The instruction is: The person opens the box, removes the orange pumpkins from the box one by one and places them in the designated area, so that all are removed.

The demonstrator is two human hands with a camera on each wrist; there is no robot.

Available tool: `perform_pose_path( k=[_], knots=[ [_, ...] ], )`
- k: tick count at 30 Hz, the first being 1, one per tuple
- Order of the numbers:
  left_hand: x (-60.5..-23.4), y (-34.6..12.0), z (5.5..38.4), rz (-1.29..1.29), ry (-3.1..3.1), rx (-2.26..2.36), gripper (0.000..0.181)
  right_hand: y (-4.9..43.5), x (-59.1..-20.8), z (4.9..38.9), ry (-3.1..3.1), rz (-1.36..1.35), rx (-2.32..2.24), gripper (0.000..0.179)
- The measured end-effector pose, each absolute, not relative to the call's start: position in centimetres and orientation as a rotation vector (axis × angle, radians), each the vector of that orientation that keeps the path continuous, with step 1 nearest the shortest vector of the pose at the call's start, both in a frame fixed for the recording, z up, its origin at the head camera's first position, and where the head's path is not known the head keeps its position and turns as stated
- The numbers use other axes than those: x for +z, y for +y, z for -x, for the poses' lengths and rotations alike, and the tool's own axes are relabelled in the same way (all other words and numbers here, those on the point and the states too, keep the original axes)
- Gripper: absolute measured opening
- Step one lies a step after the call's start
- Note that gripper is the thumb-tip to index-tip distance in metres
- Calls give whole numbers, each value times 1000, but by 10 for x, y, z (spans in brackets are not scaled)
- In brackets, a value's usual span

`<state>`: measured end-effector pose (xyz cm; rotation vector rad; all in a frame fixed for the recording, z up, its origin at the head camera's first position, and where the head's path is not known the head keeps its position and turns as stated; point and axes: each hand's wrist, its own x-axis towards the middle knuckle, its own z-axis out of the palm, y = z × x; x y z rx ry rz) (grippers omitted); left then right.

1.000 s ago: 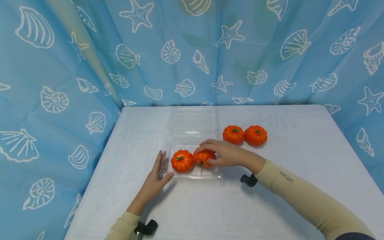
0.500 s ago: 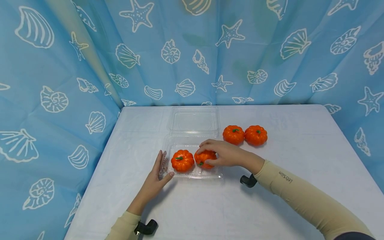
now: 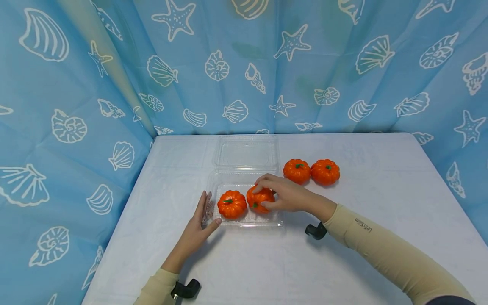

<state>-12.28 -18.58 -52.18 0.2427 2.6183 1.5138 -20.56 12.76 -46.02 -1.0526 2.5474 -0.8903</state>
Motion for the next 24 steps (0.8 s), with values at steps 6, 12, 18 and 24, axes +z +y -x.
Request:
perform_pose_path(
  k=[6,12,18,24],
  knots=[
    [-522,-186,122,-245,2617,1519,98,129,-460,205,2534,1058,-983,26],
    [-522,-186,122,-252,2617,1527,98,131,-462,205,2515,1026,-1092,25],
    [-522,-186,122,-252,2614,1527,98,135,-463,205,2486,963,-1216,27],
    [-522,-186,123,-252,2617,1522,98,139,-464,204,2472,937,-1324,31]
  ],
)
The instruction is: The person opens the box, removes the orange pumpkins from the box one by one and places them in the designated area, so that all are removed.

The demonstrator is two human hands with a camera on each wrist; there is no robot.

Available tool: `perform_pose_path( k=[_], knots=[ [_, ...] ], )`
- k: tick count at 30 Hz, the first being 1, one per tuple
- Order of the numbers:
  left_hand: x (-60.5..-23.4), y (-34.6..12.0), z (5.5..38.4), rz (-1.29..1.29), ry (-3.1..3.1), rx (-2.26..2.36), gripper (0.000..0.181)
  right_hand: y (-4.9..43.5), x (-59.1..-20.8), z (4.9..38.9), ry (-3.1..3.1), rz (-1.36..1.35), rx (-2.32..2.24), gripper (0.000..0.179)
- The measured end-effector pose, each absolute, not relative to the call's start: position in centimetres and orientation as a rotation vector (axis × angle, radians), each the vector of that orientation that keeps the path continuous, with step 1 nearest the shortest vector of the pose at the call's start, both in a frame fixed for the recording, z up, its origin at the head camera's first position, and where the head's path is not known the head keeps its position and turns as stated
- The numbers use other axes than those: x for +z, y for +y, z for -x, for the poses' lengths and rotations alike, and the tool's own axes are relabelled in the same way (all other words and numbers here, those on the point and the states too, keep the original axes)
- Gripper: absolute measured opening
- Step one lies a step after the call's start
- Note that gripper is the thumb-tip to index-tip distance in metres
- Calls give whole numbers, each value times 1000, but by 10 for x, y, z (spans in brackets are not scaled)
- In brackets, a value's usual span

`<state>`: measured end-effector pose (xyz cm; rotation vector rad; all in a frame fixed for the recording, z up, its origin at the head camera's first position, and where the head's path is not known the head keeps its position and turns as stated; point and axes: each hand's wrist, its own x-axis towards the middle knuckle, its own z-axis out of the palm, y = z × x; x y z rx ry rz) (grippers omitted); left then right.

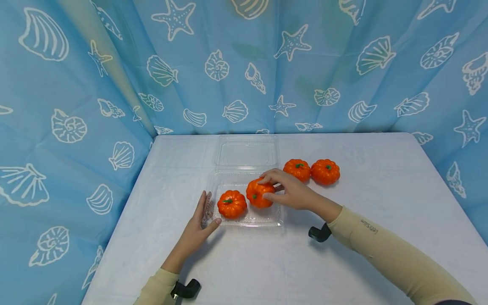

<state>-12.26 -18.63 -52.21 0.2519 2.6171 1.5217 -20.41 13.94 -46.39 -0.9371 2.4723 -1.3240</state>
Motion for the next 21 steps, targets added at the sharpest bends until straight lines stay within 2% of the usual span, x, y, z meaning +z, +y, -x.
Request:
perform_pose_path(
  k=[11,21],
  knots=[
    [-523,-187,122,-265,2616,1530,97,151,-465,204,2530,904,-1419,32],
    [-522,-187,122,-273,2606,1537,98,163,-463,202,2555,735,-1564,27]
  ],
)
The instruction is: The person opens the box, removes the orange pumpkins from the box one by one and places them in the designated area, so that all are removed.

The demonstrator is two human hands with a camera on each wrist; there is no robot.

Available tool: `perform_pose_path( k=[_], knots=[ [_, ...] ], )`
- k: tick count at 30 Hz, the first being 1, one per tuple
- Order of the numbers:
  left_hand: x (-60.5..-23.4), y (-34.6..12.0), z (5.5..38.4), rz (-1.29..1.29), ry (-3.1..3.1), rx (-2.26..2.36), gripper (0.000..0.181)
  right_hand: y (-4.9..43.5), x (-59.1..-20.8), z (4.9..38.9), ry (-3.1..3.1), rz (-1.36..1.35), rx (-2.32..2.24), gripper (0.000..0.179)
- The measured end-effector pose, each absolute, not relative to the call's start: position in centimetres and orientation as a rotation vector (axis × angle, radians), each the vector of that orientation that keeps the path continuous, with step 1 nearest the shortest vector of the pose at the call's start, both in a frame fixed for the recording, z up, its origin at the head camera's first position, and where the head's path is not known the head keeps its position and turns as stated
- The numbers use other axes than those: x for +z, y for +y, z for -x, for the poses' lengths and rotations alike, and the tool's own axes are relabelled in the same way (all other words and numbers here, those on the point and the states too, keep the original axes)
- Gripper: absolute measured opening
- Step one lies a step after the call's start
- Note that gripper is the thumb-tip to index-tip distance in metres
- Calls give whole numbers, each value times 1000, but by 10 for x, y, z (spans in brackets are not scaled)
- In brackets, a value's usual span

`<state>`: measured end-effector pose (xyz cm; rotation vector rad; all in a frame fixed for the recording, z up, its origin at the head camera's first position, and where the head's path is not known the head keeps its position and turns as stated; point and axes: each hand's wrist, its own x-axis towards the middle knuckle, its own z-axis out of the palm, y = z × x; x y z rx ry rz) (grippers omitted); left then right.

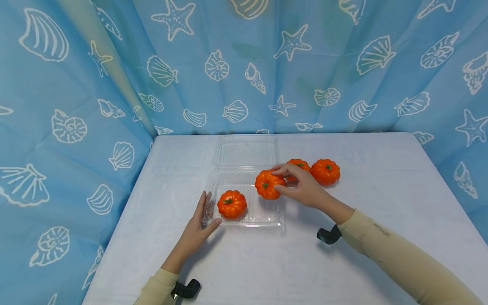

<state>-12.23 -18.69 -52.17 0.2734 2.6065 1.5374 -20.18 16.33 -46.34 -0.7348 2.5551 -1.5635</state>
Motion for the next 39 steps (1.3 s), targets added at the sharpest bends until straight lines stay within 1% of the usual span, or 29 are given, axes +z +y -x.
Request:
perform_pose_path(
  k=[6,15,24,39],
  knots=[
    [-521,-187,122,-259,2603,1537,98,172,-462,197,2577,705,-1612,27],
    [-525,-187,123,-269,2601,1550,96,186,-465,195,2598,628,-1663,32],
    [-525,-188,123,-260,2600,1551,97,201,-466,191,2608,514,-1658,32],
    [-523,-187,122,-262,2586,1559,96,221,-476,181,2627,519,-1696,32]
  ],
)
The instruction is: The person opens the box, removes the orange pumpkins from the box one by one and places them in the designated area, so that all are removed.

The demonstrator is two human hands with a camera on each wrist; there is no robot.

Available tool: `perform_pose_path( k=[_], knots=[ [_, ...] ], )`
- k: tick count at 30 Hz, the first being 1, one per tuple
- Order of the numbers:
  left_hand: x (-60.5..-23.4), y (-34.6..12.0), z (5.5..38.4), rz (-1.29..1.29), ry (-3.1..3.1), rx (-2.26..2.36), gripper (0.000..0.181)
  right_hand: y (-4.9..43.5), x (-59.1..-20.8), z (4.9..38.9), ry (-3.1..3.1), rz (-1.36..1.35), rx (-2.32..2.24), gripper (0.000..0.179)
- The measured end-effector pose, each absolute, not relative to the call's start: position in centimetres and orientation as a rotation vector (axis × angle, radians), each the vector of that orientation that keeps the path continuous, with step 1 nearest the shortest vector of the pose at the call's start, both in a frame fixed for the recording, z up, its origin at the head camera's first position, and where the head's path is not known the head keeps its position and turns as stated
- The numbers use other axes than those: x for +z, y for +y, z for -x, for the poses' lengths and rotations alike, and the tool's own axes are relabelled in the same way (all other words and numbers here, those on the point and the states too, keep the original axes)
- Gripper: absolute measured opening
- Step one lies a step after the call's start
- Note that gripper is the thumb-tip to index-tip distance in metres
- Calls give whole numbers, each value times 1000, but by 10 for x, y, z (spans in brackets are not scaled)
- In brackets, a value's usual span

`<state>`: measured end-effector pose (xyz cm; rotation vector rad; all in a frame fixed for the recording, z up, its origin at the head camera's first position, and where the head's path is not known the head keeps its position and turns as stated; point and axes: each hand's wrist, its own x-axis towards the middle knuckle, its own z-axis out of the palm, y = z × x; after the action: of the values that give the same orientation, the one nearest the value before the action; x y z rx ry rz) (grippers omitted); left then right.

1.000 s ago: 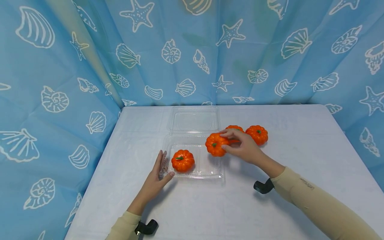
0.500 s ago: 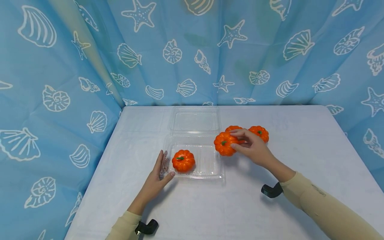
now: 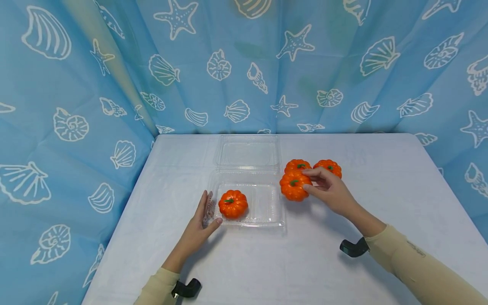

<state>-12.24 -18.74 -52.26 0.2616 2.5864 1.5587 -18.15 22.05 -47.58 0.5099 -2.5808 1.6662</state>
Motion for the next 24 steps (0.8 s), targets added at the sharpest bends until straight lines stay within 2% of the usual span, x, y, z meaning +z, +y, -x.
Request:
perform_pose_path(
  k=[24],
  knots=[
    [-529,-190,124,-275,2581,1583,96,238,-512,174,-2729,-433,1696,35]
  ],
)
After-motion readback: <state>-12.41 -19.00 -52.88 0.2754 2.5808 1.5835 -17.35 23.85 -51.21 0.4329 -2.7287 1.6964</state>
